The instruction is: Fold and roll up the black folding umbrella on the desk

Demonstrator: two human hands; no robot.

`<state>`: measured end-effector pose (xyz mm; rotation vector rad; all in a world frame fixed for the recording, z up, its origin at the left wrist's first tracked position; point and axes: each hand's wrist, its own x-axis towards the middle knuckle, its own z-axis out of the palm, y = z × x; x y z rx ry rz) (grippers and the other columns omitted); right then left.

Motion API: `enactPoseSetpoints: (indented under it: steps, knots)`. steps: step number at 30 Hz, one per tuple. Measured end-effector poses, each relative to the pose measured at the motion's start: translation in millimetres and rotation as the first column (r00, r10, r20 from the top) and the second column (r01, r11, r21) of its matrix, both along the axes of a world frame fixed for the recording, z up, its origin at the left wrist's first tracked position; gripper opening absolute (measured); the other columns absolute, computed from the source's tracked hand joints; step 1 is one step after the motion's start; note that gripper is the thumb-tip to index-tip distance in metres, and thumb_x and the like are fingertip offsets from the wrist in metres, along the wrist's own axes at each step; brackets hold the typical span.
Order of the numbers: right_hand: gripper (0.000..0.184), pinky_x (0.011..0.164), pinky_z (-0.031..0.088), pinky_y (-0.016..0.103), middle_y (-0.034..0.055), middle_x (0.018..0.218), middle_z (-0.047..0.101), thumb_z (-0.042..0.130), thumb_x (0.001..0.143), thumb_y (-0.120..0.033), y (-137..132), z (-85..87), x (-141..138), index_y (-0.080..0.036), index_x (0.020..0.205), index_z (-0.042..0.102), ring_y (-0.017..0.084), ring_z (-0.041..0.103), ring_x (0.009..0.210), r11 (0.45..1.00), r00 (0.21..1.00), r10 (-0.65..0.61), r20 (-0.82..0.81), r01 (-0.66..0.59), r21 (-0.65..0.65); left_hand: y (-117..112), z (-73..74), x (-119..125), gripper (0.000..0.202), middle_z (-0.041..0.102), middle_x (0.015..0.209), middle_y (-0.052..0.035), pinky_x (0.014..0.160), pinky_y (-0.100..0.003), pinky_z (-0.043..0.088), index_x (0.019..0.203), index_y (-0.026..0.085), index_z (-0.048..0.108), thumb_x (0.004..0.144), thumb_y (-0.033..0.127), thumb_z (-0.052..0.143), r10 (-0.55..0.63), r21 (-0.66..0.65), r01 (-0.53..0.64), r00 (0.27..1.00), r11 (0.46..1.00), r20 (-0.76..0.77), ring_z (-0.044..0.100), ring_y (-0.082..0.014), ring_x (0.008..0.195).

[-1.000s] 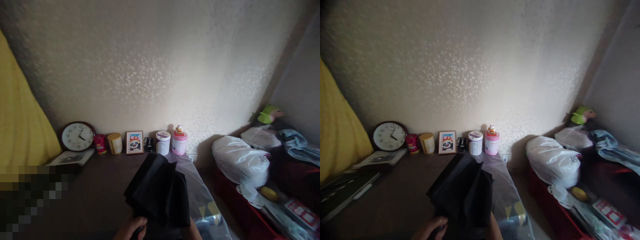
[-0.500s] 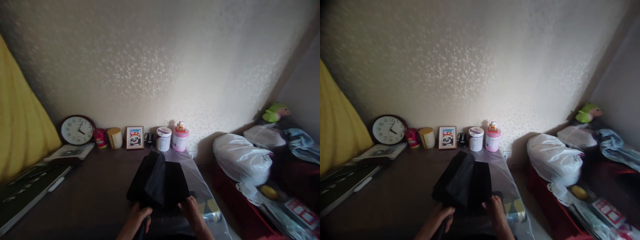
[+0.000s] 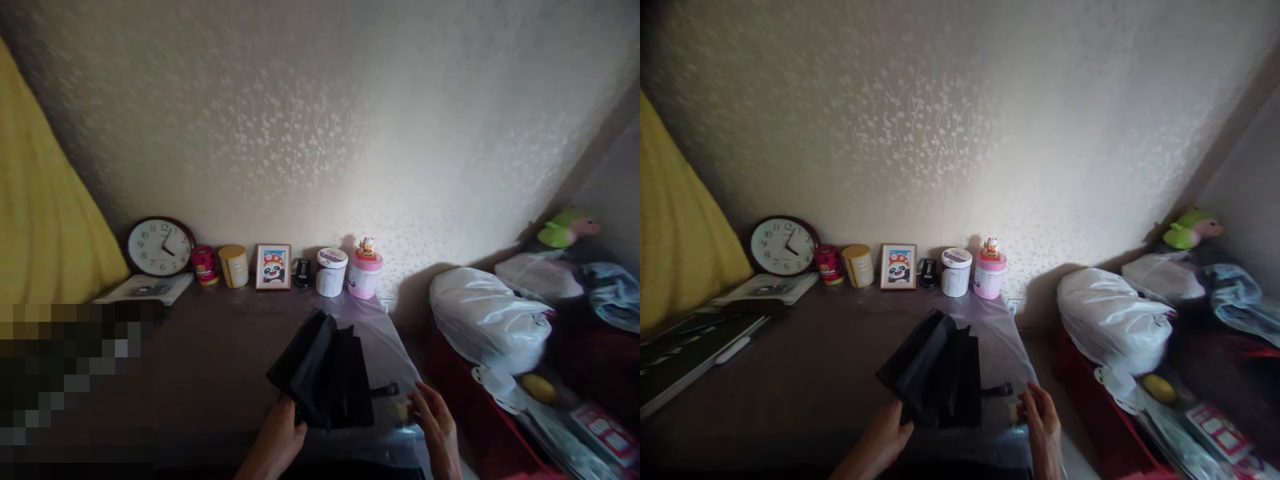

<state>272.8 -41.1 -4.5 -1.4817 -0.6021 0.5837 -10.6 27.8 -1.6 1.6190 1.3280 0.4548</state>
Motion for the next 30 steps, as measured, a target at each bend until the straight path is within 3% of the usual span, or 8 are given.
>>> enactPoseSetpoints:
  steps: [4,9,12,15,20,25,27,30]
  knots:
    - [0.037,0.065,0.054,0.029,0.0054,0.082,0.068,0.060,0.074,-0.047,15.3,24.7,-24.6,-0.018,0.096,0.063,0.020,0.066,0.072,0.991,0.914,0.126,0.386,-0.133,-0.010,1.9,3.5,-1.6,0.048,0.061,0.109,-0.0132,0.092,-0.034,0.037,0.121,0.012,0.045,0.074,0.005,0.047,-0.073,0.153,0.112,0.968,0.982,-0.240,0.053,-0.0240,0.110]
    - [0.023,0.082,0.050,0.034,0.0061,0.098,0.066,0.045,0.088,-0.026,45.8,62.6,-65.2,-0.022,0.103,0.062,0.019,0.061,0.091,0.908,0.488,0.209,0.847,-0.419,0.018,-0.5,6.5,-2.5,0.052,0.064,0.103,-0.0141,0.083,-0.035,0.043,0.126,0.010,0.041,0.075,0.005,0.042,-0.123,0.168,0.212,0.896,0.963,-0.428,0.060,-0.0248,0.097]
    - [0.026,0.089,0.047,0.036,0.0072,0.108,0.064,0.041,0.090,-0.018,60.8,81.0,-80.8,-0.022,0.109,0.059,0.018,0.059,0.099,0.844,0.254,0.223,0.941,-0.533,-0.056,-3.8,12.7,-5.1,0.057,0.061,0.113,-0.0108,0.088,-0.032,0.042,0.132,0.017,0.036,0.075,0.011,0.045,-0.158,0.186,0.259,0.889,0.948,-0.430,0.058,-0.0223,0.104]
    - [0.028,0.094,0.043,0.039,0.0065,0.105,0.066,0.041,0.090,-0.014,71.0,87.5,-89.6,-0.022,0.111,0.058,0.017,0.059,0.099,0.812,0.111,0.250,0.962,-0.566,-0.145,-6.6,19.6,-7.4,0.066,0.055,0.126,-0.0070,0.093,-0.030,0.039,0.137,0.024,0.027,0.075,0.017,0.048,-0.210,0.229,0.293,0.921,0.928,-0.327,0.052,-0.0208,0.114]
    - [0.026,0.093,0.043,0.037,0.0046,0.089,0.070,0.039,0.091,-0.016,78.9,77.0,-89.2,-0.021,0.107,0.059,0.015,0.065,0.082,0.802,-0.003,0.324,0.946,-0.529,-0.277,-6.0,19.7,-11.8,0.076,0.053,0.129,-0.0074,0.101,-0.035,0.035,0.140,0.022,0.021,0.070,0.017,0.050,-0.235,0.182,0.263,0.958,0.947,-0.161,0.045,-0.0223,0.121]
    - [0.040,0.066,0.051,0.024,0.0063,0.096,0.070,0.039,0.091,-0.019,79.3,70.5,-81.2,-0.021,0.130,0.041,0.017,0.067,0.076,0.833,0.008,0.417,0.909,-0.403,-0.379,-7.9,5.1,-12.4,0.078,0.039,0.141,-0.0069,0.106,-0.037,0.029,0.142,0.021,0.013,0.072,0.019,0.048,-0.170,0.193,0.169,0.985,0.966,-0.015,0.035,-0.0211,0.129]
    - [0.045,0.066,0.050,0.023,0.0066,0.104,0.068,0.038,0.091,-0.018,78.9,71.8,-80.0,-0.022,0.135,0.034,0.016,0.067,0.079,0.820,-0.005,0.434,0.901,-0.413,-0.397,-11.2,-0.9,-9.2,0.077,0.037,0.142,-0.0081,0.107,-0.036,0.028,0.142,0.019,0.011,0.074,0.020,0.047,-0.139,0.223,0.138,0.990,0.965,-0.012,0.033,-0.0204,0.130]
    - [0.038,0.067,0.049,0.022,0.0060,0.103,0.067,0.036,0.091,-0.017,80.1,73.8,-79.6,-0.023,0.128,0.042,0.015,0.067,0.079,0.807,-0.036,0.444,0.895,-0.417,-0.418,-17.0,-5.3,-3.1,0.078,0.038,0.141,-0.0122,0.105,-0.035,0.029,0.142,0.015,0.008,0.075,0.018,0.047,-0.110,0.226,0.134,0.987,0.965,-0.114,0.037,-0.0207,0.128]
